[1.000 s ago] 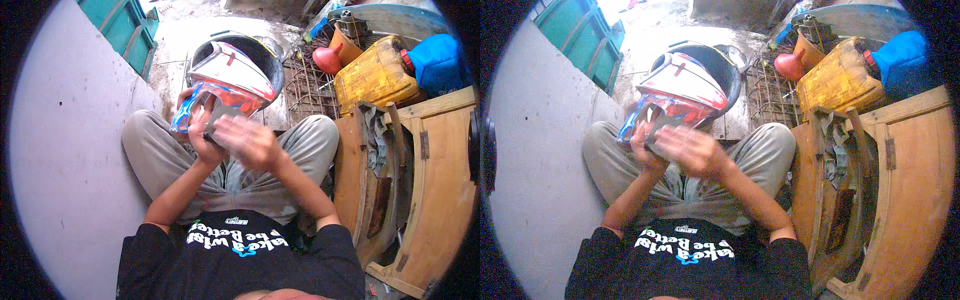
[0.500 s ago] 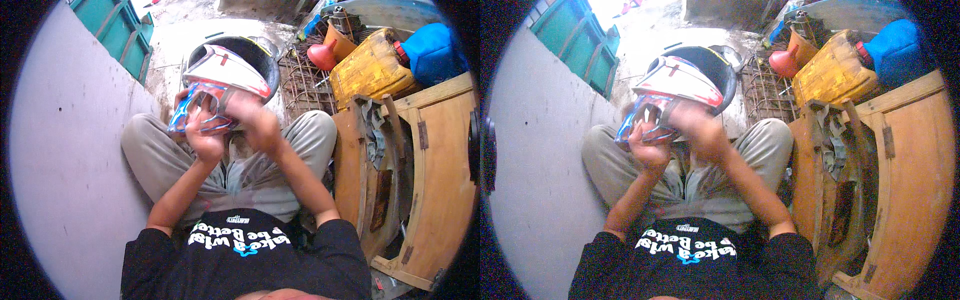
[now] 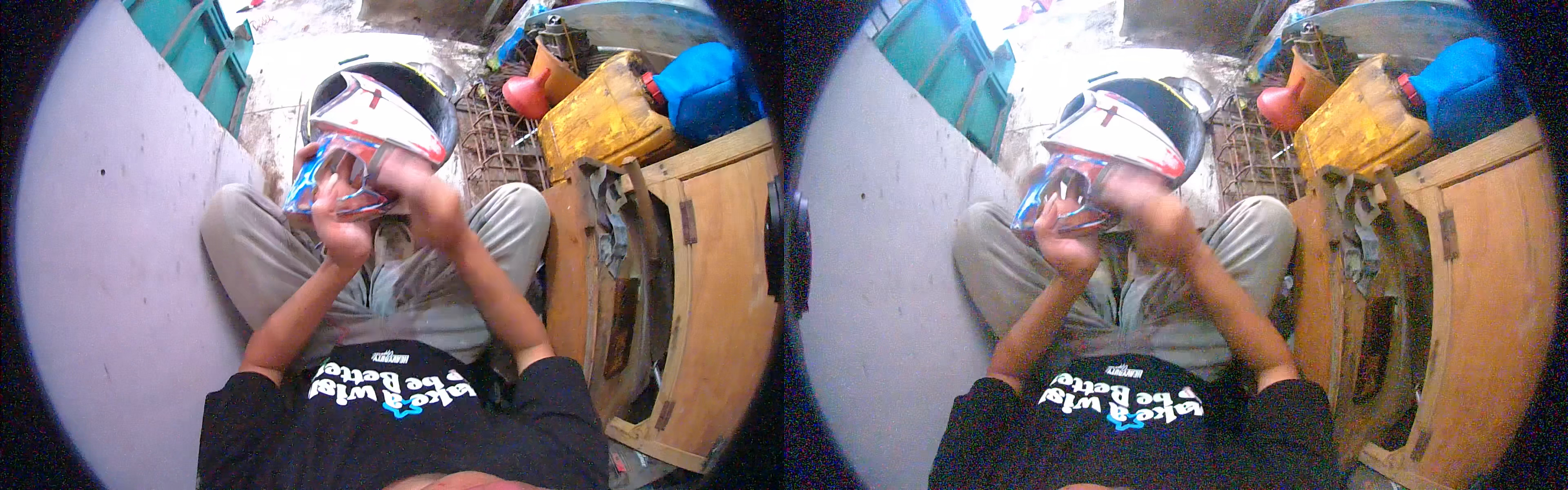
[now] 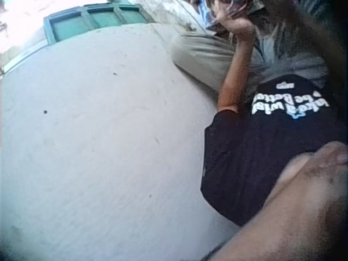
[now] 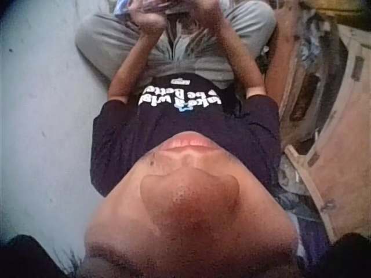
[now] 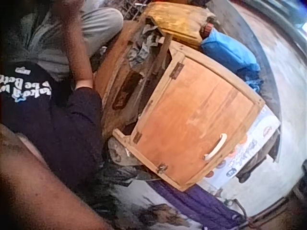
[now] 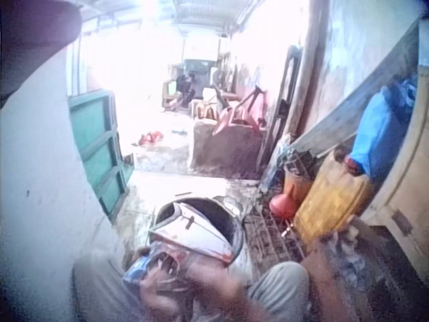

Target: The person sands a motorcycle fairing by hand with a piece of sandpaper, moving it back and forth over the surface while holding the part.

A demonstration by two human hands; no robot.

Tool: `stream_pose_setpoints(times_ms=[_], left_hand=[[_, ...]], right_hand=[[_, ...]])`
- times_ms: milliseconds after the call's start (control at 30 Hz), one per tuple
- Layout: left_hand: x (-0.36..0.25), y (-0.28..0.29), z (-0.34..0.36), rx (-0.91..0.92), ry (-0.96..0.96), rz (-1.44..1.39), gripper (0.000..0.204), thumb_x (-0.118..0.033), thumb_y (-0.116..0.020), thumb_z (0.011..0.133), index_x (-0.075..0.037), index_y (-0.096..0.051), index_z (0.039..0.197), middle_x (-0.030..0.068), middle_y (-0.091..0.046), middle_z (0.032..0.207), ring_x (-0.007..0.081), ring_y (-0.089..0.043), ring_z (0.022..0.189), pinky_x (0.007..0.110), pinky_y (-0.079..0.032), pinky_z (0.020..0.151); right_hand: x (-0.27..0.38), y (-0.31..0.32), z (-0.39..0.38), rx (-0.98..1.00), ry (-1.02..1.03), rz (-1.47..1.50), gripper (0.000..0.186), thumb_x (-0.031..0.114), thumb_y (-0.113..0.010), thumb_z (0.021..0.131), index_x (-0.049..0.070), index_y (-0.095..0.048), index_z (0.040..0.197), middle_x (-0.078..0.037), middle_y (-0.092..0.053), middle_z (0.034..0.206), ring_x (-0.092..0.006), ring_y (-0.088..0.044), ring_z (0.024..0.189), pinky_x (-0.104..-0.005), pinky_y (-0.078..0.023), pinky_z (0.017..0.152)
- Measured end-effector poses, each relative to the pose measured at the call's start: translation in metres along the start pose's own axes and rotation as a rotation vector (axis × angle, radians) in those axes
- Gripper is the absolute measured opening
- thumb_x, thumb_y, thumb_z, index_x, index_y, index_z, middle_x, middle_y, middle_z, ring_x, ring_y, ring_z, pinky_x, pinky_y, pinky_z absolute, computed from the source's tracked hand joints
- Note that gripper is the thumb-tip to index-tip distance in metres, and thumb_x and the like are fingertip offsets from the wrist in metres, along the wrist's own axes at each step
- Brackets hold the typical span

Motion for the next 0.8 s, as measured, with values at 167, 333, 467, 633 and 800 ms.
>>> stream_pose_setpoints(times_ms=[167, 333, 467, 633, 800], left_hand=[[-0.006, 0.017, -0.001, -0.069, 0.060, -0.114, 0.046, -0.036, -0.038, 0.098, -0.002, -0.050, 0.127, 0.0182, -0.060, 0.122, 0.0294, -0.061, 0.111, 0.044, -0.049, 0.097], [0.007, 0.013, 0.001, -0.060, 0.018, -0.088, 0.052, -0.037, -0.036, 0.098, 0.000, -0.047, 0.133, 0.0199, -0.058, 0.128, 0.0301, -0.062, 0.111, 0.042, -0.050, 0.096], [-0.001, 0.009, 0.004, -0.080, 0.030, -0.109, 0.050, -0.036, -0.035, 0.100, -0.001, -0.047, 0.133, 0.0189, -0.067, 0.107, 0.0291, -0.066, 0.100, 0.042, -0.053, 0.092], [0.003, 0.029, 0.001, -0.112, 0.051, -0.188, 0.044, -0.036, -0.036, 0.101, -0.001, -0.054, 0.122, 0.0187, -0.068, 0.098, 0.0260, -0.067, 0.091, 0.041, -0.054, 0.085], [0.000, -0.001, -0.001, -0.077, 0.061, -0.243, 0.041, -0.035, -0.038, 0.100, -0.004, -0.056, 0.119, 0.0169, -0.067, 0.102, 0.0287, -0.067, 0.092, 0.043, -0.051, 0.091]], right_hand=[[0.045, -0.006, -0.008, 0.147, 0.258, -0.030, 0.037, 0.005, -0.054, 0.090, 0.004, -0.062, 0.126, -0.018, -0.067, 0.123, -0.0356, -0.065, 0.116, -0.0461, -0.050, 0.103], [0.002, -0.012, -0.010, -0.043, -0.042, -0.070, 0.037, 0.005, -0.056, 0.090, 0.004, -0.062, 0.126, -0.018, -0.065, 0.127, -0.0328, -0.064, 0.118, -0.0471, -0.051, 0.101], [0.010, -0.003, -0.013, 0.093, 0.292, -0.038, 0.037, 0.003, -0.057, 0.089, 0.003, -0.064, 0.124, -0.017, -0.066, 0.128, -0.0307, -0.064, 0.120, -0.0451, -0.049, 0.105], [0.035, -0.011, -0.009, 0.074, 0.200, 0.050, 0.032, 0.005, -0.050, 0.098, 0.000, -0.062, 0.128, -0.020, -0.067, 0.124, -0.0339, -0.063, 0.120, -0.0433, -0.047, 0.106], [-0.006, 0.001, 0.008, -0.079, -0.147, -0.097, 0.034, 0.005, -0.050, 0.095, -0.001, -0.060, 0.127, -0.021, -0.067, 0.121, -0.0376, -0.065, 0.115, -0.0429, -0.051, 0.102]])
Point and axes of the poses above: each hand's wrist, its own z-axis towards the middle knuckle, its own y-axis out of the back of the hand, x = y × z, the point moved 2 cm from there along z, towards the middle knuckle
